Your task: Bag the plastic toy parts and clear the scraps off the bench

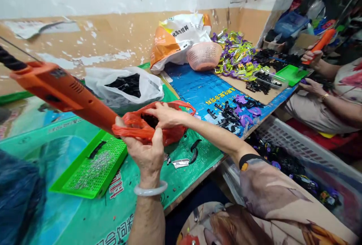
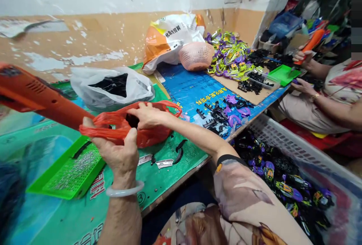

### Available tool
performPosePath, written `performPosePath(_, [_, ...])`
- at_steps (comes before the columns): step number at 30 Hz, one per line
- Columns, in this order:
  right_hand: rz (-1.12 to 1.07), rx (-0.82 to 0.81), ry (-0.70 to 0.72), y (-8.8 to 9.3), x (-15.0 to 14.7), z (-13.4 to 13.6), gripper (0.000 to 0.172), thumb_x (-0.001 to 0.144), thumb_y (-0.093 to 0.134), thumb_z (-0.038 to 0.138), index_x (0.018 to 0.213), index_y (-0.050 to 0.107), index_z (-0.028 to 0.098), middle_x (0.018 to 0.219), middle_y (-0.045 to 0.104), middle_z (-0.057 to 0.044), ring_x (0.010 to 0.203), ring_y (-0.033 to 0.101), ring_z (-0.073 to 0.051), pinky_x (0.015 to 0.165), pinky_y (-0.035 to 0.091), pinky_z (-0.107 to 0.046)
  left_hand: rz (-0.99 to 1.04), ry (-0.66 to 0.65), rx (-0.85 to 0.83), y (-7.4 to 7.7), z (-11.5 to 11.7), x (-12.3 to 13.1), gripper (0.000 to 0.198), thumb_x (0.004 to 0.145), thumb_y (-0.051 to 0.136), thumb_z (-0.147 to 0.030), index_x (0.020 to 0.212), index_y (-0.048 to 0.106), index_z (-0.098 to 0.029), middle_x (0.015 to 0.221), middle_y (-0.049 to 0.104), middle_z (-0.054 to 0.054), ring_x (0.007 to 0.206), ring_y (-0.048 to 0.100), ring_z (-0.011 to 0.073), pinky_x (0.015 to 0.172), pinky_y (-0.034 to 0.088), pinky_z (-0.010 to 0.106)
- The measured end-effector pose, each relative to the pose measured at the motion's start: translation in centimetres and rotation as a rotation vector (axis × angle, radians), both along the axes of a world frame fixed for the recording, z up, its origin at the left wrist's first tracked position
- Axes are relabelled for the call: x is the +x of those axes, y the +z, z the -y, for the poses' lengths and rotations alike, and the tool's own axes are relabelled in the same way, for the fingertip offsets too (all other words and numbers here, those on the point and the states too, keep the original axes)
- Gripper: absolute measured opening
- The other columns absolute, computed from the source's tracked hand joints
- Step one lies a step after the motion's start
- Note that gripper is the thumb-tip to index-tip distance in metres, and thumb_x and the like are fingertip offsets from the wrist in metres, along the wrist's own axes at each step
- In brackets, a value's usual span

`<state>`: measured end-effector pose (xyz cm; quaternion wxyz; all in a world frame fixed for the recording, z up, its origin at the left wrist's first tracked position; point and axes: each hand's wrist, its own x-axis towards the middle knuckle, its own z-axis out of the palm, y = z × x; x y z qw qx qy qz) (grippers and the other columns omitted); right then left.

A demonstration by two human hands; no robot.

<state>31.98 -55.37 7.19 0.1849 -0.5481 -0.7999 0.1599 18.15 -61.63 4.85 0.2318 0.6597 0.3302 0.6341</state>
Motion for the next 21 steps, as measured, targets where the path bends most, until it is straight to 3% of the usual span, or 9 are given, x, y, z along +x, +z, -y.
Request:
performPosePath(3, [0.052,0.103,-0.061,1.4,5.6,4.3,0.055,0.088,0.065,0.027,0.142,0.057,0.020,0.136,0.059,-0.008,0.124,0.053,-0.022,0.108,0.041,-0.033,0.016,0.027,-0.008,0.2,0.0,0.0,0.093,0.075,0.072,-0.030,0.157,0.029,-0.023,0.169,0.021,0.007,0.156,0.017,0.0309,0.130,0.016,0.043])
performPosePath(5, [0.118,0.028,-0.284,1.1,10.9,7.3,0.047,0.091,0.064,0.029,0.137,0.061,0.020,0.132,0.062,-0.008,0.122,0.055,-0.022,0.107,0.041,-0.031,0.030,0.024,-0.019,0.3,0.1,0.1,0.092,0.076,0.072,-0.031,0.157,0.028,-0.023,0.169,0.022,0.007,0.156,0.019,0.0307,0.130,0.019,0.042])
performPosePath(7, [0.243,-0.077,-0.538,-0.1,16.1,10.2,0.051,0.091,0.065,0.036,0.138,0.060,0.017,0.133,0.060,-0.014,0.124,0.054,-0.027,0.108,0.040,-0.036,0.028,0.006,-0.024,0.3,0.3,0.2,0.090,0.079,0.071,-0.032,0.157,0.027,-0.024,0.169,0.022,0.006,0.156,0.021,0.0298,0.130,0.021,0.041])
performPosePath(10, [0.357,-0.147,-0.662,-3.0,21.1,13.9,0.063,0.094,0.060,0.049,0.148,0.050,0.018,0.142,0.052,-0.017,0.131,0.046,-0.032,0.111,0.037,-0.042,0.008,-0.010,-0.016,0.3,0.5,0.4,0.085,0.083,0.069,-0.031,0.157,0.028,-0.027,0.168,0.024,0.003,0.155,0.023,0.0280,0.130,0.023,0.038])
performPosePath(14, [0.469,-0.201,-0.717,-6.7,20.3,14.9,0.071,0.095,0.046,0.066,0.155,0.038,0.029,0.152,0.040,-0.016,0.137,0.035,-0.039,0.107,0.037,-0.054,0.003,-0.031,0.001,0.4,0.7,0.6,0.083,0.084,0.070,-0.030,0.157,0.029,-0.028,0.167,0.027,0.004,0.155,0.024,0.0306,0.130,0.025,0.043])
performPosePath(17, [0.478,-0.167,-0.747,-8.2,17.7,12.4,0.067,0.097,0.037,0.067,0.154,0.039,0.031,0.148,0.044,-0.016,0.134,0.036,-0.040,0.105,0.036,-0.060,0.029,-0.062,-0.016,0.3,0.7,0.8,0.086,0.083,0.071,-0.032,0.157,0.028,-0.029,0.167,0.025,0.003,0.154,0.024,0.0320,0.130,0.022,0.046])
performPosePath(21, [0.388,-0.124,-0.784,-8.7,16.5,8.2,0.070,0.092,0.043,0.073,0.150,0.045,0.034,0.146,0.044,-0.016,0.130,0.037,-0.043,0.099,0.039,-0.062,0.048,-0.069,-0.021,0.2,0.6,0.8,0.088,0.082,0.072,-0.036,0.158,0.029,-0.026,0.167,0.027,0.005,0.154,0.025,0.0350,0.130,0.022,0.049])
